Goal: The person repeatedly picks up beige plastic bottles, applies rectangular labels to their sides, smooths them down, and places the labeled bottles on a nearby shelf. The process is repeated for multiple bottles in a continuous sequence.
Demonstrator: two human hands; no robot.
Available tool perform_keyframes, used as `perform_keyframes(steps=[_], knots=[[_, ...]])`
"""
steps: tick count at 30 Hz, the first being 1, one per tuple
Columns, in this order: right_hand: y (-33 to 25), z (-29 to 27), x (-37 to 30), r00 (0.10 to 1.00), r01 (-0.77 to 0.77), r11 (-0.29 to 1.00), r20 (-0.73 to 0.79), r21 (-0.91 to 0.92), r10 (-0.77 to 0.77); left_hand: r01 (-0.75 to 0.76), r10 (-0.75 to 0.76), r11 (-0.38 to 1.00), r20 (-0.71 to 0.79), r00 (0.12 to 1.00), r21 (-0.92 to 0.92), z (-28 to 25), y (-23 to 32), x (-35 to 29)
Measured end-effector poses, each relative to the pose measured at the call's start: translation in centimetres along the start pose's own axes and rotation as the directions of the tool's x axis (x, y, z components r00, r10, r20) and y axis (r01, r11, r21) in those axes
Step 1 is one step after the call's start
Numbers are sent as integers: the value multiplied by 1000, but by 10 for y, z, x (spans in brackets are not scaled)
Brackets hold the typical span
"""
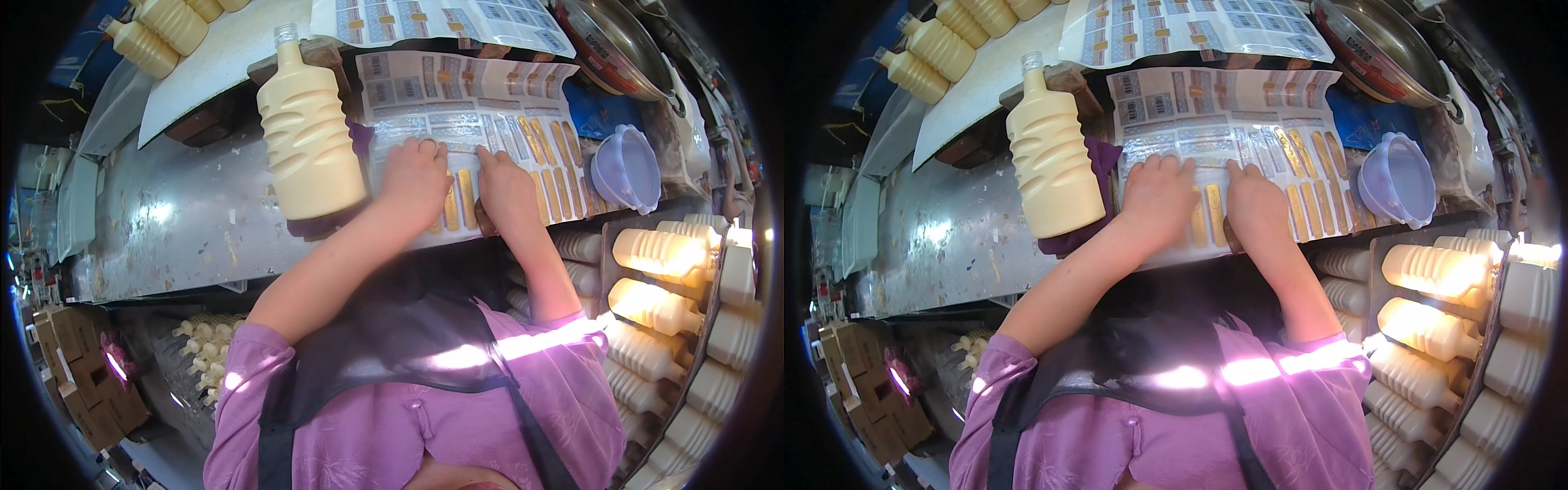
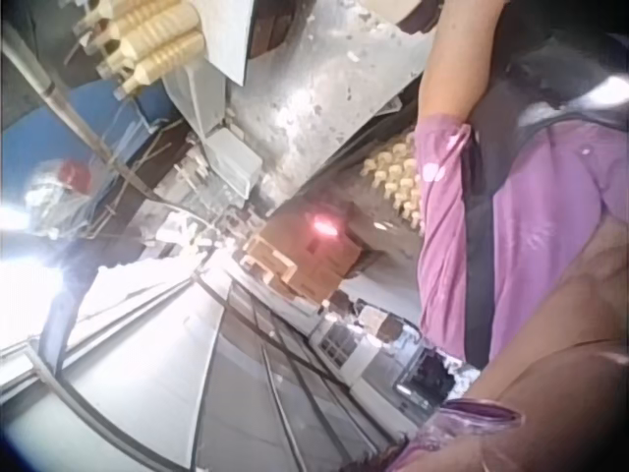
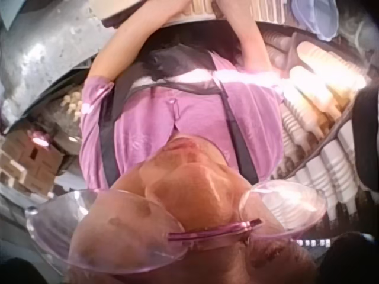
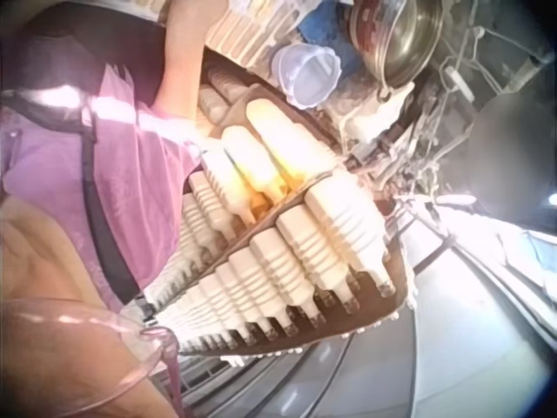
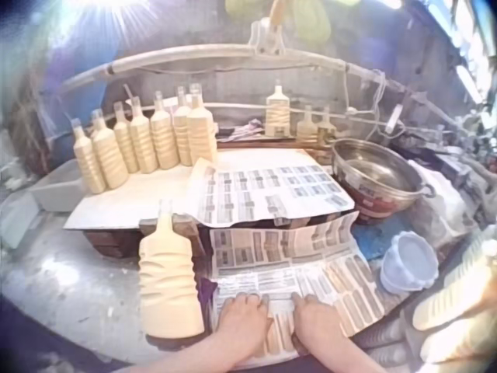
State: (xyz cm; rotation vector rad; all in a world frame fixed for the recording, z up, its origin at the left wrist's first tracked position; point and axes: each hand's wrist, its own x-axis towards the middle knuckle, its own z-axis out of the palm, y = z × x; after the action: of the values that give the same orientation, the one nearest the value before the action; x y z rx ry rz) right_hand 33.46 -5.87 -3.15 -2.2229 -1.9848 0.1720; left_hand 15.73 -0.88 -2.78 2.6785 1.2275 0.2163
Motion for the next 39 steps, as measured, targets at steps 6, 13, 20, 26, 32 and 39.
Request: perform_keyframes(steps=[6, 13, 20, 26, 32, 39], knots=[[8, 0, 10, 994, 85, 982, -85, 169, -71, 1, -2, 999, -32, 999, -35, 1, 0, -2], [6, 0, 38, 994, 98, 966, -60, 240, -86, 25, -32, 997, -97, 995, -77, -2, 1, -4], [3, -15, 44, 995, 92, 896, 0, 434, -102, 381, -266, 558, 276, 924, -737, 0, -4, -11], [-22, -39, 20, 989, -98, 499, 140, 861, -46, 213, -289, -585, 447, 846, -782, -5, 8, -22], [-43, -58, -5, 976, -196, 428, 218, 882, -2, -14, -468, -315, 142, 872, -949, -42, 2, -38], [-85, -108, 5, 963, -35, 504, 165, 863, -214, -102, -291, 643, -365, 884, -759, -90, -22, -67]])
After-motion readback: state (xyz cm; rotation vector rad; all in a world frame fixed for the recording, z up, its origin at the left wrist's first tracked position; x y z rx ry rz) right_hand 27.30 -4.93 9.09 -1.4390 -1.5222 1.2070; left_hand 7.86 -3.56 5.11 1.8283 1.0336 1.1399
